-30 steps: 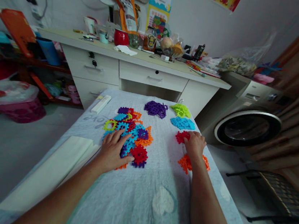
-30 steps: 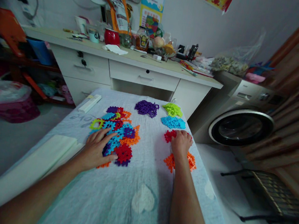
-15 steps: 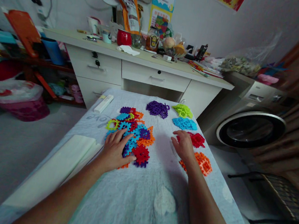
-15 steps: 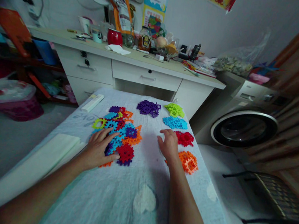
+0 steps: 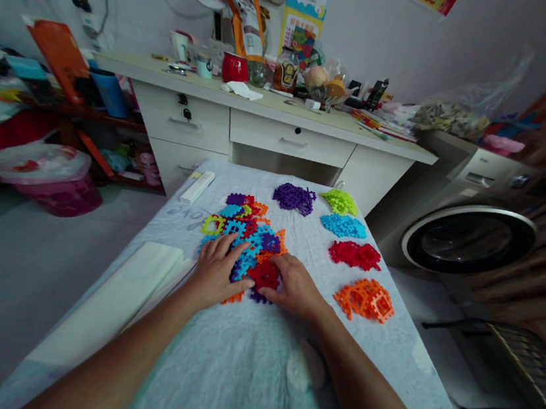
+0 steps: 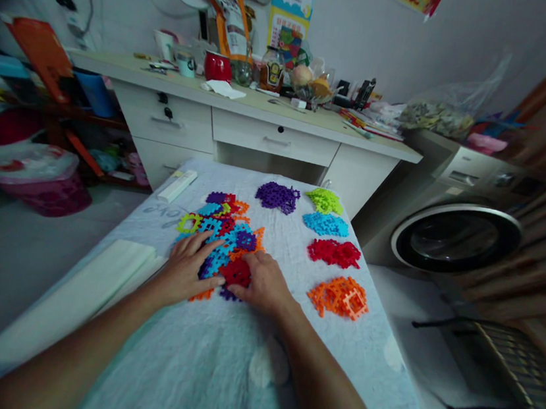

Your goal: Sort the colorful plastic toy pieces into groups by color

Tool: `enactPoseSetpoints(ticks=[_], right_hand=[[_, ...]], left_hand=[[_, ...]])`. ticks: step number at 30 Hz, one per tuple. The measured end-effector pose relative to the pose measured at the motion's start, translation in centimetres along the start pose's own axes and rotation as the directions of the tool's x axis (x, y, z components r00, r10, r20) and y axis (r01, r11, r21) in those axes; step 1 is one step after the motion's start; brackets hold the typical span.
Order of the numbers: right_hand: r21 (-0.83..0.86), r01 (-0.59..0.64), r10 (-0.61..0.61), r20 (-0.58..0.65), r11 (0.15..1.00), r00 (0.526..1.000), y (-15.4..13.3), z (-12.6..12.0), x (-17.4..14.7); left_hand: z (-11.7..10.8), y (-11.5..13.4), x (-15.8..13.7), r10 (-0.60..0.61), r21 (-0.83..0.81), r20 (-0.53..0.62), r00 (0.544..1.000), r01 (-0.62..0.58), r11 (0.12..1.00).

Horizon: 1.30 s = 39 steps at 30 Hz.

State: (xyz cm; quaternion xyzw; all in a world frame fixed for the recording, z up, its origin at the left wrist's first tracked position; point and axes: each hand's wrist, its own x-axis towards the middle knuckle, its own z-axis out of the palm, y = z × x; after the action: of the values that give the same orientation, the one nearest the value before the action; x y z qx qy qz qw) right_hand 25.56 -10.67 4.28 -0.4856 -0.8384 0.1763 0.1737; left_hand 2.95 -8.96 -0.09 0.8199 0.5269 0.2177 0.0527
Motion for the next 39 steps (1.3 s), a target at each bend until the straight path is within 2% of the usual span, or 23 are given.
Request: enactPoseSetpoints(ticks=[7, 11, 18, 23, 26, 28, 31, 33, 36, 39], right_hand=[[0.038, 0.021, -0.019, -0.043, 0.999, 0.999, 1.0, -0.8, -0.4], [0.091, -0.012, 0.019, -0.084, 0.996, 0.996, 2.0, -1.5, -0.8], [0.013, -0.202, 0.202, -0.122, 0.979, 0.972, 3.7, -2.2, -0.9], [-0.151, -0.365, 0.343, -0.153, 0.919, 0.927, 4.4, -2.5, -0.6], [-0.172, -0.437, 0.409, -0.175, 0.883, 0.896, 4.6, -2.5, -0.7], [-0.172, -0.405, 0.378, -0.171, 0.898, 0.910, 4.7, -2.4, -0.8], [-0.186, -0.271, 0.251, -0.124, 0.945, 0.960, 4.8, -2.0, -1.0], [-0.170, -0.207, 0.197, -0.078, 0.963, 0.977, 4.9, -1.7, -1.1], [-0.141, -0.194, 0.188, -0.054, 0.971, 0.981, 4.9, -1.4, -0.9], [-0.145, -0.228, 0.215, -0.097, 0.963, 0.972, 5.1, -1.9, -0.8]], left_hand=[[0.2, -0.2, 0.0, -0.006, -0.016, -0.019, 1.000, 0.006, 1.000], [0.3, -0.2, 0.0, -0.007, -0.011, -0.009, 1.000, 0.007, 1.000], [0.2, -0.2, 0.1, -0.001, -0.033, -0.019, 1.000, 0.000, 0.999], [0.0, -0.1, 0.1, -0.005, -0.028, -0.001, 1.000, 0.005, 1.000], [-0.3, 0.0, 0.1, -0.007, -0.018, 0.021, 1.000, 0.008, 1.000], [-0.4, 0.1, 0.1, -0.012, -0.014, 0.033, 0.999, 0.012, 1.000], [-0.5, 0.3, 0.1, -0.014, -0.012, 0.051, 0.999, 0.014, 1.000], [-0.5, 0.3, 0.0, -0.012, -0.009, 0.059, 0.998, 0.013, 1.000], [-0.3, 0.3, -0.2, -0.001, -0.006, 0.055, 0.998, 0.001, 1.000], [-0.1, 0.4, -0.3, 0.006, -0.001, 0.045, 0.999, -0.006, 1.000]])
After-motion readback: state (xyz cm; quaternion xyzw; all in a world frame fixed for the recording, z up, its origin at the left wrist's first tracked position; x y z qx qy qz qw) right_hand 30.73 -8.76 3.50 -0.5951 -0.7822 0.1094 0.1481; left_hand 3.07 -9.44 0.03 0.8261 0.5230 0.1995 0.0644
